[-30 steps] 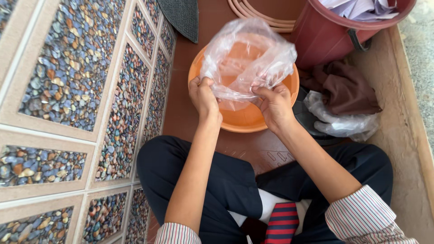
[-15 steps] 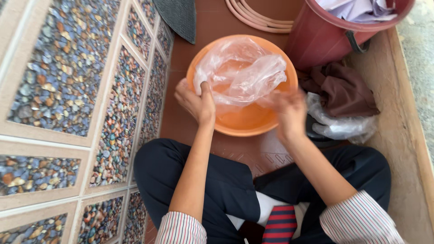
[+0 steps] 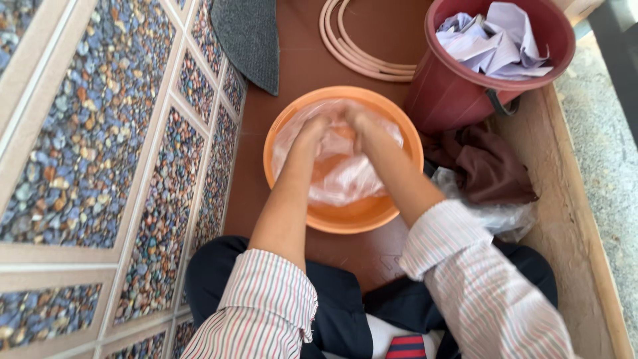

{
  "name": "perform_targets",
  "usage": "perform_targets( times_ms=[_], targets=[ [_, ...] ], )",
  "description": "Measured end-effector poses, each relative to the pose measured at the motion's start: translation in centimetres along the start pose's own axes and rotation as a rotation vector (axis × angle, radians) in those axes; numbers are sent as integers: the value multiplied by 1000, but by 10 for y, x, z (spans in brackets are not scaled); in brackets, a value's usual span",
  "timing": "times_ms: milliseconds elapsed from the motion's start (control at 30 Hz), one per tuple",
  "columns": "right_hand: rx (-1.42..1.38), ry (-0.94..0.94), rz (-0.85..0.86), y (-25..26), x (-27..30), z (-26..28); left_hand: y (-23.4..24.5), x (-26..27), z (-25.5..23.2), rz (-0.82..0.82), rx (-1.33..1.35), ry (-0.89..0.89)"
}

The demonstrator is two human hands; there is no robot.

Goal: The person sits on a tiled floor and removes a cloth and a plastic bag from an orange basin. They place the cloth on the floor, then line the basin with the plastic bag and press it into place. The person then places the cloth back into the basin and folds the bag edges over the rim.

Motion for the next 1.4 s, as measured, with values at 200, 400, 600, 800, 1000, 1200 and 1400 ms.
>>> perform_targets(
  times_ms=[200,400,600,800,1000,1200,1400],
  targets=[
    [-94,-297,-131,87,-1,-73,50,-12,54,-197,460,108],
    [28,-278,-198,89,-11,-83,15,-50,81,-235,-282,-168],
    [374,-227,1,33,6,-54,-67,-35,92,18,-1098,-207],
    [521,-209,-9,22,22,-8,-72,18,100,298,-1146,-27],
    [522,25,-98,41,-17,-15,-58,39,87,342,-1109,38],
    [948,205,92,55,-36,-46,-50,44,68,151,-1098,-59],
    [1694,312,325,31,10,-67,-24,27,44,-447,-1297,-431]
  ],
)
Point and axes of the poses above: each hand's wrist, its own x-axis away from the middle knuckle, its own y-axis out of the back of the hand, z = x × y, the point moved 4 cm from there along -x, towards the middle knuckle, and after that the axes turned 1 degree about -z, right-handed, at the moved point
